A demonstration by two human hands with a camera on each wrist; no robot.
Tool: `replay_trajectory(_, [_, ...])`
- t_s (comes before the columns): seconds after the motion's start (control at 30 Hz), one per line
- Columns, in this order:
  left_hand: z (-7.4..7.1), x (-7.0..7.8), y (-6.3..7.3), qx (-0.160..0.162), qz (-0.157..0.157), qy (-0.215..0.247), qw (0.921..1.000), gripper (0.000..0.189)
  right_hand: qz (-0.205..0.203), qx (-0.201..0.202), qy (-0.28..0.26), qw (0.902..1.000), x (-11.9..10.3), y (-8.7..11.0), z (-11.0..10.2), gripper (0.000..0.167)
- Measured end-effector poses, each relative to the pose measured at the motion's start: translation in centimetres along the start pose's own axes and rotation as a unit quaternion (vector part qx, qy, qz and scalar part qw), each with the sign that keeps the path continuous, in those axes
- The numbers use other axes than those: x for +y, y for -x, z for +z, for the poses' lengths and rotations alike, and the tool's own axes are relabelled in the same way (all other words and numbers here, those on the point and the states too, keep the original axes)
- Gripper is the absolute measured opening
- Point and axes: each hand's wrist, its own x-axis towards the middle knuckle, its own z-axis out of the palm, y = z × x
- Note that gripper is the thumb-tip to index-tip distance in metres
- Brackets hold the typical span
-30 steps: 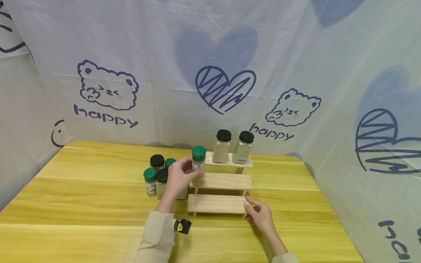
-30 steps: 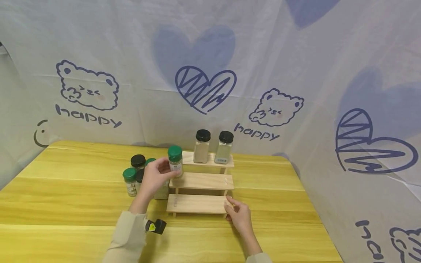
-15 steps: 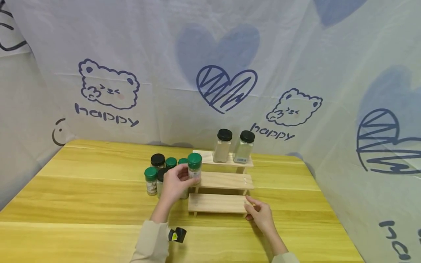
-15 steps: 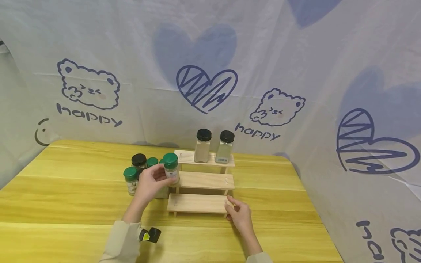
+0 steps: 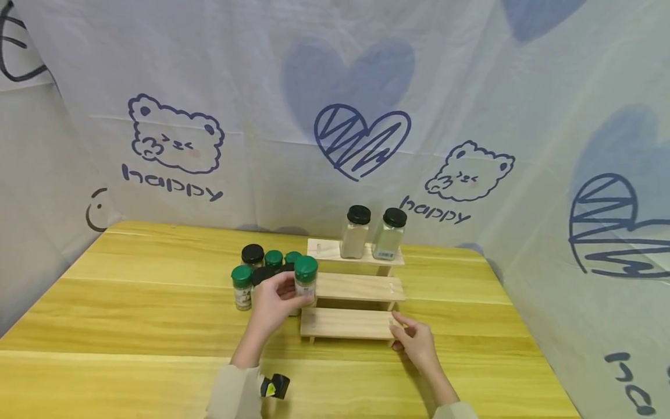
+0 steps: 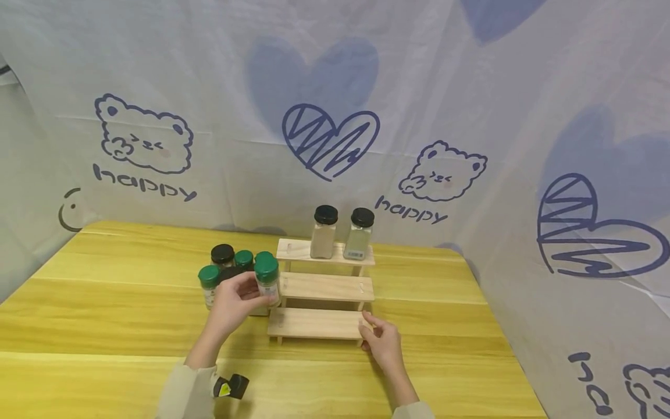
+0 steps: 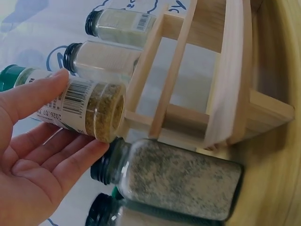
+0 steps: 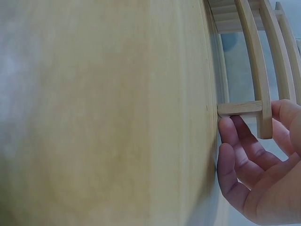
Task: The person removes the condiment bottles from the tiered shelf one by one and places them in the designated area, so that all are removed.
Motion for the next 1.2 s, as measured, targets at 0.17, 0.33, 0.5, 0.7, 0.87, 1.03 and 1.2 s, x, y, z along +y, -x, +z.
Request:
replay_trajectory(0.17, [-0.4,-0.5,0.3,-0.006,0.000,0.014,0.9999,0.035,0.000,0.000,-0.001,1.0000,0.0,0.0,0.0,0.036])
replay_trajectory(0.33, [-1.0,-1.1,0.9,-0.016,-0.005,0.010,0.9998,0.036,0.004,-0.004,0.001,1.0000,-0.1,0.2,0.0,0.036])
replay_trajectory(0.5, [-1.5,-1.7,1.2,-0.024,0.001,-0.016,0.9996,0.037,0.009,-0.008,0.002,0.9999,-0.2,0.3,0.1,0.038])
replay_trajectory(0.7, [-2.0,-2.5,1.5,-0.030,0.014,-0.042,0.9985,0.031,0.010,-0.007,0.005,0.9999,-0.2,0.2,0.1,0.037])
replay_trajectory(0.87, [-2.3,-3.2,1.8,-0.025,0.023,-0.084,0.9959,0.036,0.010,-0.007,0.009,0.9999,-0.2,0.1,0.1,0.037])
replay_trajectory(1.03, [-2.5,-3.7,2.0,-0.026,0.009,-0.093,0.9953,0.035,0.011,-0.008,0.007,0.9999,-0.2,0.2,0.1,0.038])
replay_trajectory(1.2, [-2.7,-4.1,2.0,-0.027,0.003,-0.103,0.9943,0.029,0.011,-0.007,0.005,0.9999,-0.2,0.2,0.1,0.038])
